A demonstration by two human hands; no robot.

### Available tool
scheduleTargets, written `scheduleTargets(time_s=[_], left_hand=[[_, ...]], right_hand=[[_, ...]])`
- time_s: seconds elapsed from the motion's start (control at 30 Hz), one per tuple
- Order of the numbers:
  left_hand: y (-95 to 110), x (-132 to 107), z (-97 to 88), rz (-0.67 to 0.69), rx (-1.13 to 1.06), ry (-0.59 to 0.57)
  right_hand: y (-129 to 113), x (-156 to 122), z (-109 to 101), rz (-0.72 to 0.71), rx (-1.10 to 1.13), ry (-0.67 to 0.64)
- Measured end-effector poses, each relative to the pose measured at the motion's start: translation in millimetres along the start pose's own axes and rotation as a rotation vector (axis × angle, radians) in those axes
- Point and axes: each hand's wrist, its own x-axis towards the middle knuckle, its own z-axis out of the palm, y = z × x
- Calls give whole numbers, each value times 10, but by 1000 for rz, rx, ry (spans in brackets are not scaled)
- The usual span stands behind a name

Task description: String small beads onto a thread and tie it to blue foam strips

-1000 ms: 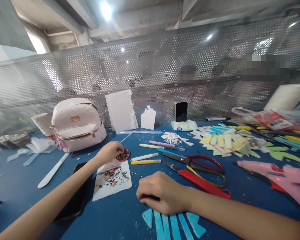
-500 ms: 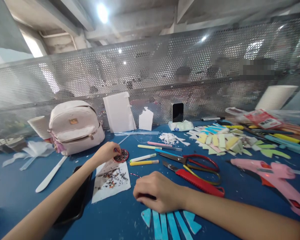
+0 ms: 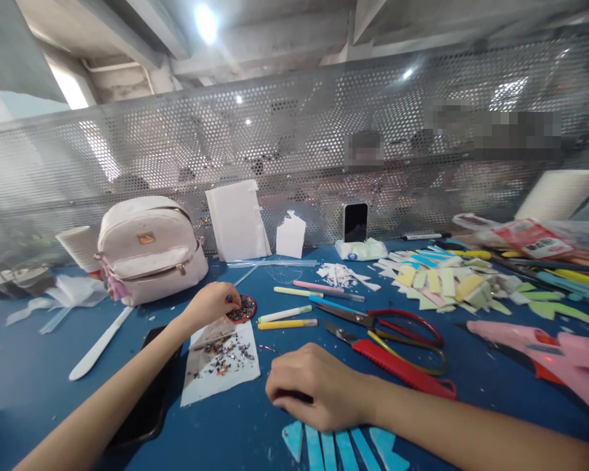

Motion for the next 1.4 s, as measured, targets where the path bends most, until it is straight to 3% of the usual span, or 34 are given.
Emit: scheduleTargets(time_s=[0.43, 1.03, 1.13, 1.23, 1.33, 1.4], left_hand=[[-36, 19, 35, 11, -32, 5], [-96, -13, -33, -1, -356, 167], [52, -54, -97, 2, -482, 195], [353, -197, -85, 5, -662, 226], [701, -437, 91, -41, -842, 282], [881, -612, 261, -141, -1211, 250]], right_hand=[[-25, 9, -13, -1, -49, -22], [25, -52, 5, -4, -3, 20], [18, -49, -9, 36, 31, 51], [0, -40, -42, 128, 87, 163], [-23, -37, -70, 211, 174, 315], [-38, -40, -78, 242, 219, 375]])
